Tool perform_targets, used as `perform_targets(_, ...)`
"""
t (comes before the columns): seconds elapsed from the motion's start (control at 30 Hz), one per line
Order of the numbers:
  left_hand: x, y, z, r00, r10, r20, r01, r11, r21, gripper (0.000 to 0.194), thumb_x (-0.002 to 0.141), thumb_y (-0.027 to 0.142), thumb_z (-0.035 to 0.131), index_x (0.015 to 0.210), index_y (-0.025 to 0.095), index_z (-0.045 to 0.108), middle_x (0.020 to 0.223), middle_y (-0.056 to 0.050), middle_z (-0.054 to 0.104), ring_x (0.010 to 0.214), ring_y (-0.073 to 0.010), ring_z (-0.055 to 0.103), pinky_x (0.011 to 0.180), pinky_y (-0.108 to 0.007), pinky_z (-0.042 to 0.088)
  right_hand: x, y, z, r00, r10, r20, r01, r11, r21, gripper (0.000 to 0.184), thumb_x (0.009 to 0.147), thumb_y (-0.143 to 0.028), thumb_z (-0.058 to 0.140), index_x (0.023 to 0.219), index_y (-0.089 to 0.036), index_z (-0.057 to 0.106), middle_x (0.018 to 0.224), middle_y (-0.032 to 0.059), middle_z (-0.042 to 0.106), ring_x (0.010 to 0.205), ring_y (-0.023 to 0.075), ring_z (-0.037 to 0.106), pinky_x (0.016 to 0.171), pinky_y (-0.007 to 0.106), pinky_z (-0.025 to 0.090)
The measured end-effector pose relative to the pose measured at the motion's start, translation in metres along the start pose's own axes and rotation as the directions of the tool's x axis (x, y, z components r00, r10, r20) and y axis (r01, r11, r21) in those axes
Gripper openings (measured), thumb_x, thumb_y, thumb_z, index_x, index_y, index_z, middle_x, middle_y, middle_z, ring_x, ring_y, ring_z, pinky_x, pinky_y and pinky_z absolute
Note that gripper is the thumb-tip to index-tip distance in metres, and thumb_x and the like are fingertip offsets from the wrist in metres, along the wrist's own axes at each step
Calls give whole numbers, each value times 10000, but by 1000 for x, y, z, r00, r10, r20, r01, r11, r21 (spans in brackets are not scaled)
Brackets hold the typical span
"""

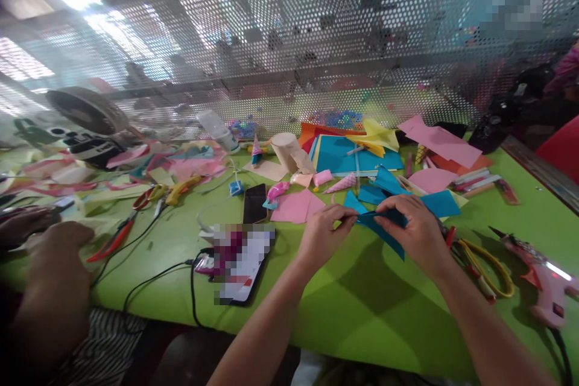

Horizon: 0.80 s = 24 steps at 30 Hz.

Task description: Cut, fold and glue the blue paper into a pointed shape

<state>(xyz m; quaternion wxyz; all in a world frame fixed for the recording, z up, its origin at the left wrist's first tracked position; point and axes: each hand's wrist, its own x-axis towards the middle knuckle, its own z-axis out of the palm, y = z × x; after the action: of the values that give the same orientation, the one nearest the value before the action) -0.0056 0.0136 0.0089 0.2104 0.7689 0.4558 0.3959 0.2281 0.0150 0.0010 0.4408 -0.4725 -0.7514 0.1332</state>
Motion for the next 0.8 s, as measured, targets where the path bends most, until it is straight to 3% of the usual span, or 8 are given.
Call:
perform_targets(0.27,-1,1,-1,1000,11,6,-11,1000,8,141,968,171,676,985,238,799,985,-26,821,901,-187,749,845,-288,580,0,3,1,1000,2,19,-2,1000,-6,107,942,-406,730,920,-303,711,952,23,760,955,289,702,873,469,537)
perform_targets(0.57,-2,-2,-1,1000,24,-2,-24,999,22,122,980,184,669,976,224,784,983,-28,819,863,-180,733,807,-283,555,-3,-8,1,994,92,-50,-91,996,21,222,918,-506,745,856,-293,731,870,39,758,845,276,718,777,428,569)
perform_targets(0.8,0,0,-4,1000,15,17,-16,999,32,107,982,192,678,1008,226,776,1010,-33,807,910,-197,739,832,-307,559,-3,-7,4,994,93,-59,-92,996,19,230,909,-530,751,919,-302,772,897,40,779,865,285,742,795,452,601)
